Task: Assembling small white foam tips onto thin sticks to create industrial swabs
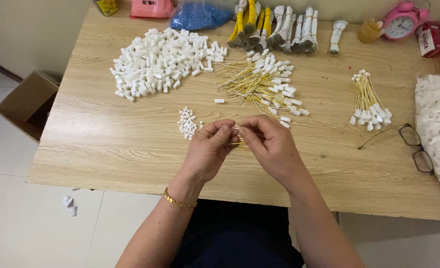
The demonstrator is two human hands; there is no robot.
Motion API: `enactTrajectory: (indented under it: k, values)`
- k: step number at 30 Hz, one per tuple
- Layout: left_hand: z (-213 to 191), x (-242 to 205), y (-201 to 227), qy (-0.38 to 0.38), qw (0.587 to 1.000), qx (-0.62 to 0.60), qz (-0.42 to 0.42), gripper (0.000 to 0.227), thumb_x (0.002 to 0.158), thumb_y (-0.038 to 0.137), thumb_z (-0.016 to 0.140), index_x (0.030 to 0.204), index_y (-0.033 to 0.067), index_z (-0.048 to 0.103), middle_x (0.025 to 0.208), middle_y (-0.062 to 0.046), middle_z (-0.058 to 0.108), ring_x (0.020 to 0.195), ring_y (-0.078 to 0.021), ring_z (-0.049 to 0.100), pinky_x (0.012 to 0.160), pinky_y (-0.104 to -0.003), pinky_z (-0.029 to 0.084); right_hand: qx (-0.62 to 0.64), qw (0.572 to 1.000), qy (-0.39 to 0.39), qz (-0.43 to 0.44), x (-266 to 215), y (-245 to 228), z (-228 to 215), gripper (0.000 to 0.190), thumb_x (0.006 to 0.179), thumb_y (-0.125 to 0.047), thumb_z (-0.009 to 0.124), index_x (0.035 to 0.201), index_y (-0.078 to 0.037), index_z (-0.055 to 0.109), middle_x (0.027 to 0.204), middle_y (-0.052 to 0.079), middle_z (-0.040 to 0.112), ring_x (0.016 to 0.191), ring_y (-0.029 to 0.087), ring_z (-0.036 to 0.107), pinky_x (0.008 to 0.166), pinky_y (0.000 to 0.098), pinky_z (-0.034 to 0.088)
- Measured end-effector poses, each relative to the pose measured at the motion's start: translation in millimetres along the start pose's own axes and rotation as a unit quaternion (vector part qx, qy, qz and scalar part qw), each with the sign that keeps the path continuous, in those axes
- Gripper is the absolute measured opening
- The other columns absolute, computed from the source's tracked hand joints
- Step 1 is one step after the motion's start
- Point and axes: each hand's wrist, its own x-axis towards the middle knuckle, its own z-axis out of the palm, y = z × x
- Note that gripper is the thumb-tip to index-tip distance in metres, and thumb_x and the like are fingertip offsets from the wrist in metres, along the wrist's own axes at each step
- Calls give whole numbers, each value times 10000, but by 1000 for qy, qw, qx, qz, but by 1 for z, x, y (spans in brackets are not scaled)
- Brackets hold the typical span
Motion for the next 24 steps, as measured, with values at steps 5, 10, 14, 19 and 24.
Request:
enactTrajectory:
  k: [5,10,14,19,24]
  values:
    - [1,-2,5,-17,997,-68,-42,207,922,186,656,1070,40,652,876,-124,712,774,-198,714,775,-324,588,-11,999,-25,-27,-3,-3,-8,100,939,-140,621,948,-103,714,743,89,596,707,201,600,691,329,513]
    - [0,-2,5,-23,994,-86,-57,208,922,192,657,1074,51,645,887,-130,719,804,-222,731,801,-346,591,-3,999,-24,-24,-2,0,-5,51,899,-97,681,930,-84,719,801,91,625,669,141,549,617,290,487]
    - [-1,-2,4,-17,995,-86,-54,197,922,190,655,1070,60,646,891,-111,725,815,-217,730,814,-342,589,-55,997,-19,-58,-2,-2,-4,56,860,-64,716,913,-82,716,808,94,627,643,180,577,582,288,491]
    - [-2,0,2,-19,994,-91,-57,193,920,180,656,1071,60,649,896,-105,731,798,-202,730,797,-338,598,-101,992,2,-82,-4,16,-2,63,848,-64,720,882,-109,694,793,45,625,655,167,593,577,262,498]
    - [-1,0,-1,-26,997,-66,-43,198,918,184,657,1072,61,645,911,-111,720,820,-194,723,822,-314,580,-148,982,35,-110,-2,21,-3,112,817,-36,727,793,-100,638,743,54,612,647,217,613,555,278,500]
